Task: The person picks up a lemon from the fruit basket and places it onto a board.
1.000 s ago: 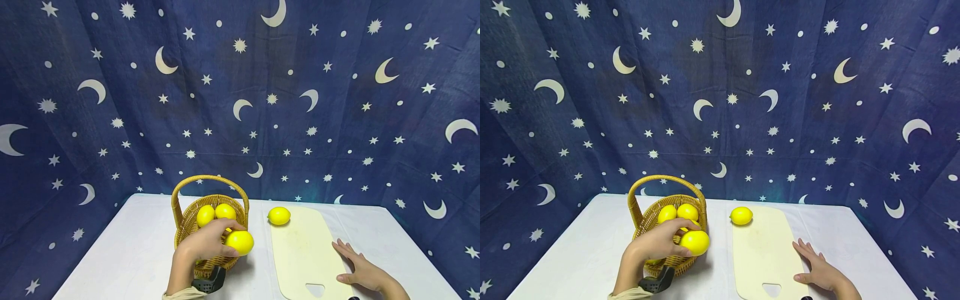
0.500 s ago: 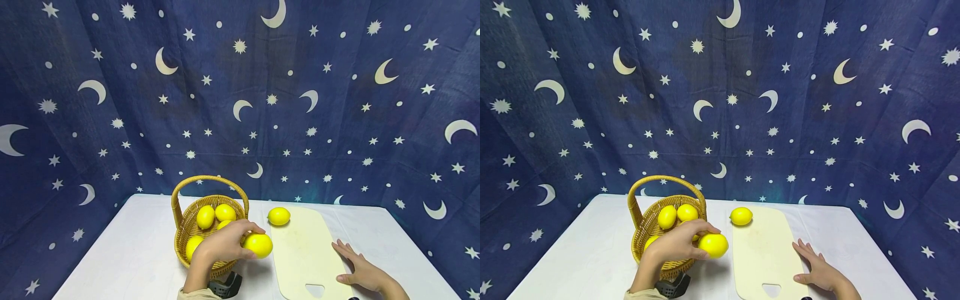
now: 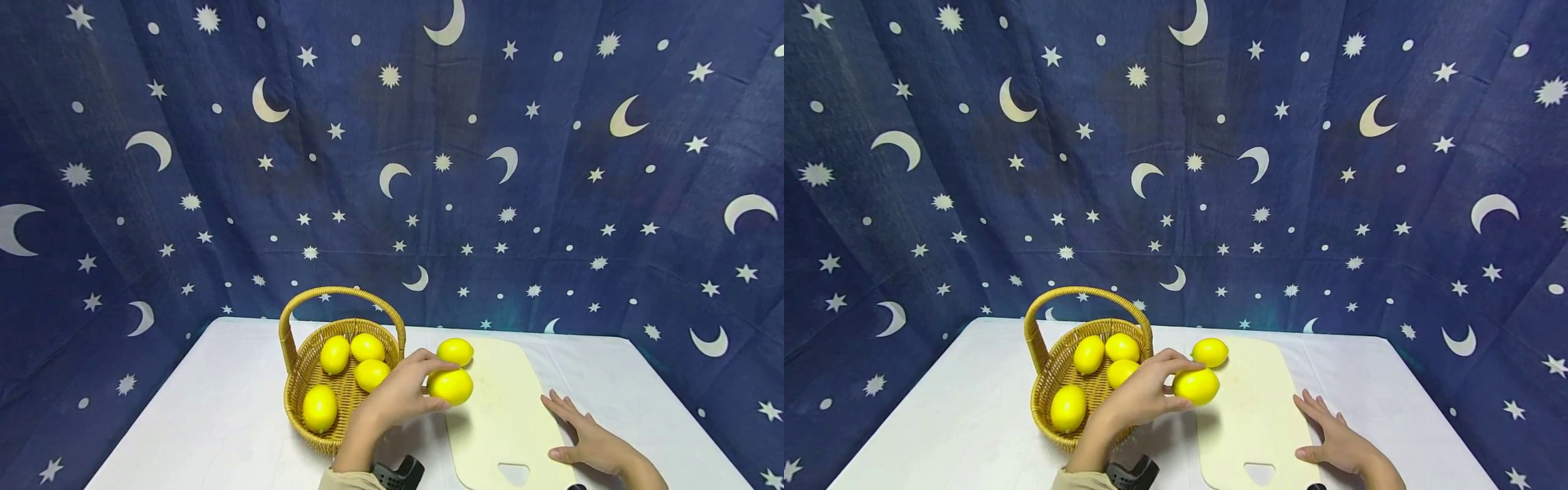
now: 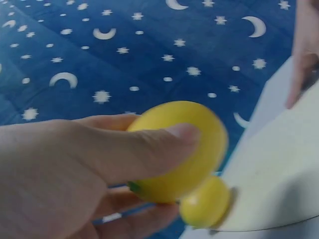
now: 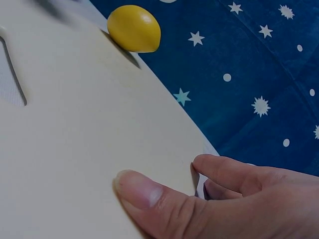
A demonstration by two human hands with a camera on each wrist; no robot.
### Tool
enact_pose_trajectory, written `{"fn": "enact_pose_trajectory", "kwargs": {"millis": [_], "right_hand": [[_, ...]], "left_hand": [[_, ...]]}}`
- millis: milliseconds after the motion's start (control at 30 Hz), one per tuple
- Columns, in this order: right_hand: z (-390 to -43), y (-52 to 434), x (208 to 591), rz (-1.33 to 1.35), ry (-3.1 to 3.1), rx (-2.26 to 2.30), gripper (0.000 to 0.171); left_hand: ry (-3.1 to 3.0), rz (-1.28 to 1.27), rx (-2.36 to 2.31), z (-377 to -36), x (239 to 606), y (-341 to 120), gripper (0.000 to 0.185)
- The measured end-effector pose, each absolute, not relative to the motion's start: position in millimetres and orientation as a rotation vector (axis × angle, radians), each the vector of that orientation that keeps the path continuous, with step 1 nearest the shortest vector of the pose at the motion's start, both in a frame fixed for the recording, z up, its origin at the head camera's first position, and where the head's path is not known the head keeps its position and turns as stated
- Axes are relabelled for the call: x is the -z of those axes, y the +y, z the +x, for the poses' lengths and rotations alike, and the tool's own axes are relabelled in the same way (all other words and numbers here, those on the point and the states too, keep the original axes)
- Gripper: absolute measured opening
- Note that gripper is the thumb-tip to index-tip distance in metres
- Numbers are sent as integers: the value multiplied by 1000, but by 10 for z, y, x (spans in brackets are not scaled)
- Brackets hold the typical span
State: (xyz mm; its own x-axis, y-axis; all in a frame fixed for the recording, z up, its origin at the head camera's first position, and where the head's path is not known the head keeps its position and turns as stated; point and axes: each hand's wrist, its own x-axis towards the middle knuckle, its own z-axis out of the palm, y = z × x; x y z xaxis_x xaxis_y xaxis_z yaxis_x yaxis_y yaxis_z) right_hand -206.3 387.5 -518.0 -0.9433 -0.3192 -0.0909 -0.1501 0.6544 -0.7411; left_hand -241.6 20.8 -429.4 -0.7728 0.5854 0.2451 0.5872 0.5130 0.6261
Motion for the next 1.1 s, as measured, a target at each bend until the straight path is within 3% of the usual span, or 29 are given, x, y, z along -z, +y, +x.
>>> {"fn": "enact_pose_trajectory", "kwargs": {"millis": [1100], "right_hand": [[-2088, 3891, 5202, -394, 2659, 1201, 88]], "left_hand": [[-2407, -652, 1721, -2643, 5286, 710, 52]]}}
